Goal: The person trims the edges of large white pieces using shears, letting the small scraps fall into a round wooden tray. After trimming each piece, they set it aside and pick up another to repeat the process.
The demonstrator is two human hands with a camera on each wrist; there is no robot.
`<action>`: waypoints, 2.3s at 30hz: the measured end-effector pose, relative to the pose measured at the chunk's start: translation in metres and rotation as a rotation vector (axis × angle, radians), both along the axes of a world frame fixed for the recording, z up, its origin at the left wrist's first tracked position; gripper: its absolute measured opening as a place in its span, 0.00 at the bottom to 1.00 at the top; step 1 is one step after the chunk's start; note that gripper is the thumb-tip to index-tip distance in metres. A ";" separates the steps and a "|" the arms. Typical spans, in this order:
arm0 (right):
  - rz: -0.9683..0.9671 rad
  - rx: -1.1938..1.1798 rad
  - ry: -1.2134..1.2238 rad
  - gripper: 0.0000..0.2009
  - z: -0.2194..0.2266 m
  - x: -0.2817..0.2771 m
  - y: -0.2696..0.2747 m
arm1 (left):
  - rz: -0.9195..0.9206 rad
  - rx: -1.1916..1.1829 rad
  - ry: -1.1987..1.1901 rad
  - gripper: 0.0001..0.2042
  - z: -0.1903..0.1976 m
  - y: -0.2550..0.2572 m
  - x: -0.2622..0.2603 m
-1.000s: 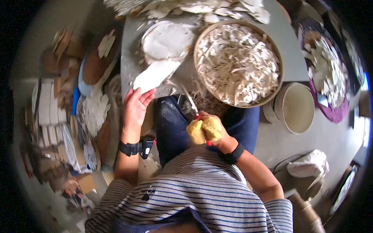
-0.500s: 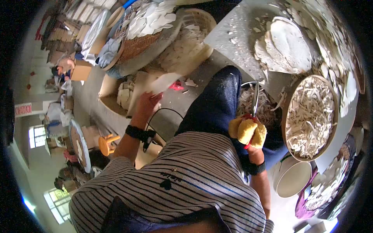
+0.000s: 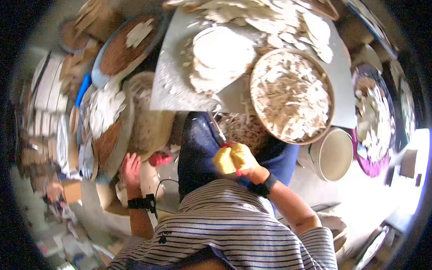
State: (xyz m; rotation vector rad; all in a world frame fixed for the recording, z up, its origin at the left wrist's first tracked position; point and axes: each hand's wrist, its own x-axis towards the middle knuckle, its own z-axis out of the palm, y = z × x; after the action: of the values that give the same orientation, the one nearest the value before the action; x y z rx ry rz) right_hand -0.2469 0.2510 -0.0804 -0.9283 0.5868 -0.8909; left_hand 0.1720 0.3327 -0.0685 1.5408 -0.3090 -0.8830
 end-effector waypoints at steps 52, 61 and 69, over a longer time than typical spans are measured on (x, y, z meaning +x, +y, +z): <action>-0.087 -0.225 0.127 0.15 0.045 -0.002 -0.110 | -0.803 -0.655 -1.531 0.16 0.079 -0.337 -0.211; -0.030 -0.243 0.134 0.36 -0.030 -0.034 -0.024 | -0.829 -0.543 -0.963 0.05 0.146 -0.293 -0.207; -0.035 0.172 -0.120 0.28 -0.059 -0.046 0.012 | -0.856 -0.433 -0.616 0.08 0.118 -0.287 -0.207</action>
State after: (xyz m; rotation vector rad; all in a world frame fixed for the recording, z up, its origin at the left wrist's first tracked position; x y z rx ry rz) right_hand -0.2929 0.2627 -0.1391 -0.7068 0.5680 -0.9062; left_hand -0.0346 0.0462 0.0496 1.2153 -1.5828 -0.8641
